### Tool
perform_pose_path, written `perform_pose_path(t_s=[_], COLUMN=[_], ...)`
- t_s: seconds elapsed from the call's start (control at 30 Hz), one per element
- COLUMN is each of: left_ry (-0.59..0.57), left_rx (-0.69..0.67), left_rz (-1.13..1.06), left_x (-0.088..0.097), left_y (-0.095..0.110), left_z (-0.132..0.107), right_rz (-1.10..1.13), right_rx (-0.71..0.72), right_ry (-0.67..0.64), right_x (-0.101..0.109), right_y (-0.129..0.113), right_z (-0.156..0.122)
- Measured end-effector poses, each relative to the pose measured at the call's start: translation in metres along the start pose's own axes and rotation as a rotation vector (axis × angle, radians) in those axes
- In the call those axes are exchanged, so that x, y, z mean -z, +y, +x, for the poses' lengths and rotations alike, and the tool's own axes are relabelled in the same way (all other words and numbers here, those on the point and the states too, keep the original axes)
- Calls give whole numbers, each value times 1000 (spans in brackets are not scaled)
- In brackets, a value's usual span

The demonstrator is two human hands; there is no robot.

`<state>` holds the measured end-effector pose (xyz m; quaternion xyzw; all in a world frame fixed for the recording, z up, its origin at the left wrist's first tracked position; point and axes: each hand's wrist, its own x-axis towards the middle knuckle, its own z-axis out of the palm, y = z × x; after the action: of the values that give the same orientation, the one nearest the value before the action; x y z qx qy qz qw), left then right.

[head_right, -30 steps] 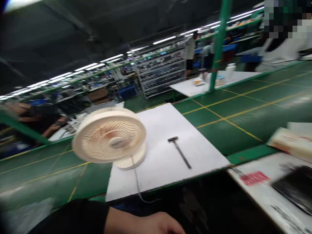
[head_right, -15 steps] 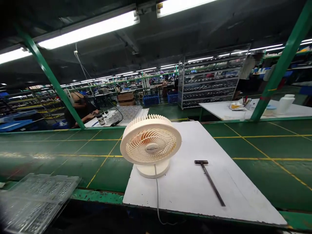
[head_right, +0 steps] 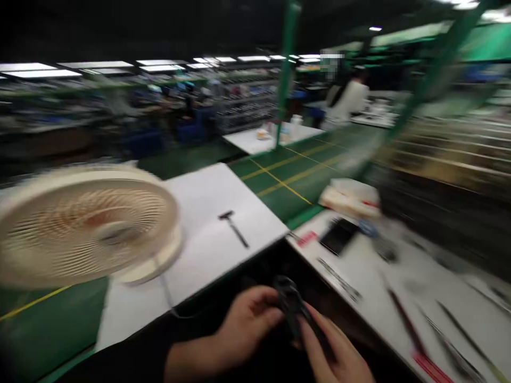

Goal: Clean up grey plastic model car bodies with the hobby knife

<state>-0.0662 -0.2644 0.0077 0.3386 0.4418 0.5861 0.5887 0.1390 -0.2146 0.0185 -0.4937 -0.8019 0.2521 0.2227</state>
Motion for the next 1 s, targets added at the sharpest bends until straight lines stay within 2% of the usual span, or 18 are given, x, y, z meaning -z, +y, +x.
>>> perform_pose_path(t_s=[0.03,0.07,0.13,0.17,0.3,0.47,0.67,1.0], left_ry=[-9,-31,-60,-81,-169,-221,-266,-209], left_rx=[28,75,156,210,331,366,359,372], left_rz=[-18,-41,-109,-148,-243,-297,-303,-223], left_x=[4,10,20,24,23,11,0,-8], left_y=[2,3,3,2,-3,-10,-20,-25], left_z=[-2,0,10,15,17,17,18,16], right_rz=[350,688,1135,1200,1314,1379,1395,1364], right_rx=[-217,-375,-477,-500,-572,-589,-652,-671], right_ry=[-25,-57,-111,-114,-80,-91,-111,-148], right_x=[6,8,9,8,0,-7,-8,-10], right_y=[-8,-17,-29,-32,-31,-25,-17,-11], right_z=[-14,-22,-21,-18,-22,-39,-41,-43])
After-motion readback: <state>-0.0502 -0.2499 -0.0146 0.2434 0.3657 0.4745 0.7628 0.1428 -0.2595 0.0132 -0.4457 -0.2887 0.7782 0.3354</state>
